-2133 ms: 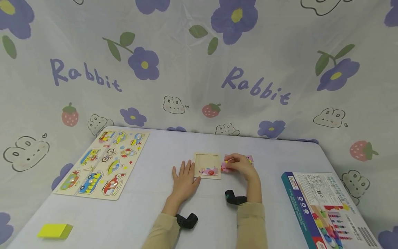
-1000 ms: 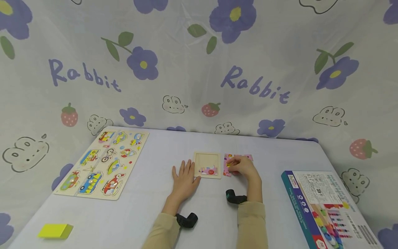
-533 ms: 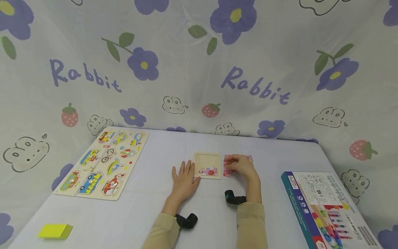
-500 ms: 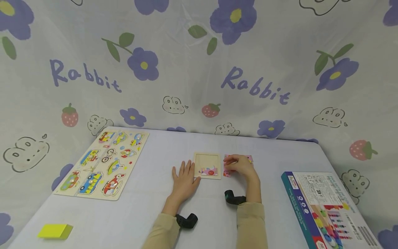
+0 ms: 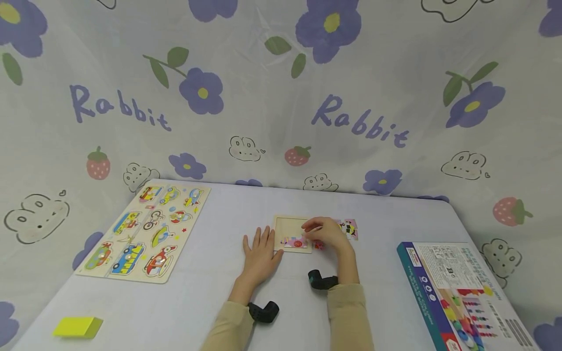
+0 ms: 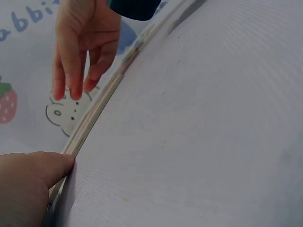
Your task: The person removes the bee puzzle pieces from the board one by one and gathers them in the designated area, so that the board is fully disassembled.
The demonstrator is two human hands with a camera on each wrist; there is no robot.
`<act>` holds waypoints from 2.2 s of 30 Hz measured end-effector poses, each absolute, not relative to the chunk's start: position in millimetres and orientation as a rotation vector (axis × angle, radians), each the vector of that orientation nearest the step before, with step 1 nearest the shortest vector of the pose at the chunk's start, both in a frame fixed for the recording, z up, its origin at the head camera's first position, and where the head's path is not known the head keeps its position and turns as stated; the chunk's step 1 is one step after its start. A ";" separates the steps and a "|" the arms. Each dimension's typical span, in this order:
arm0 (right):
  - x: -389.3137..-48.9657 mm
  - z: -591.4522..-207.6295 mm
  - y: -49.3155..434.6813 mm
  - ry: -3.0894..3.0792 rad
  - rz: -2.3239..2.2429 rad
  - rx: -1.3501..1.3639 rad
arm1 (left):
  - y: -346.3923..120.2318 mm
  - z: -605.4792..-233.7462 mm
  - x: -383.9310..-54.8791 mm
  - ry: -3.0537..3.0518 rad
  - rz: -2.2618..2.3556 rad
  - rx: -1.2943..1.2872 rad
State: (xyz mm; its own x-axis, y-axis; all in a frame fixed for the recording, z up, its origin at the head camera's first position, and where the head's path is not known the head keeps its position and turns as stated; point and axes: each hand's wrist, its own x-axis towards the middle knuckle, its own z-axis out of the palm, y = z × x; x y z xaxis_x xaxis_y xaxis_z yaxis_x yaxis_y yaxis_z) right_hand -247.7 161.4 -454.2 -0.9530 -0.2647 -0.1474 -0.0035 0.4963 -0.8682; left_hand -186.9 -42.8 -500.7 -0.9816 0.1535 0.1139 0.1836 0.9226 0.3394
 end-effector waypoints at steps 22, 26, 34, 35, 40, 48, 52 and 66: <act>-247.9 -459.0 133.0 2.462 -1.339 -0.426 | -42.5 -498.1 -185.5 -3.004 -0.549 -0.259; -247.8 -459.9 129.6 2.502 -1.285 -0.419 | -42.7 -498.7 -185.8 -3.001 -0.555 -0.262; -249.6 -461.4 127.6 2.494 -1.283 -0.451 | -43.1 -499.6 -186.1 -3.008 -0.552 -0.268; -249.9 -461.6 127.6 2.490 -1.285 -0.464 | -43.1 -500.0 -186.2 -3.001 -0.554 -0.270; -250.3 -461.9 126.3 2.479 -1.283 -0.450 | -42.9 -500.7 -186.2 -2.997 -0.544 -0.270; -249.4 -460.0 124.7 2.474 -1.283 -0.469 | -42.9 -500.6 -186.8 -3.000 -0.539 -0.266; -248.5 -459.6 124.7 2.459 -1.298 -0.476 | -42.9 -500.9 -186.8 -3.006 -0.537 -0.263; -247.7 -458.6 126.4 2.413 -1.367 -0.498 | -43.1 -499.0 -185.7 -2.991 -0.537 -0.272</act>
State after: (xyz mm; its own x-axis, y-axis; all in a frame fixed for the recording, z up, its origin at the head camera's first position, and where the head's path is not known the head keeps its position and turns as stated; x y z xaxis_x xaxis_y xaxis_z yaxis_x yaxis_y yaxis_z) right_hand -247.7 126.4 -458.6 -0.8870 -0.4494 -0.1060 -0.1401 0.4807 -0.8656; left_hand -185.7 -43.1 -499.0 -0.9801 0.1586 0.1198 0.1903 0.9223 0.3364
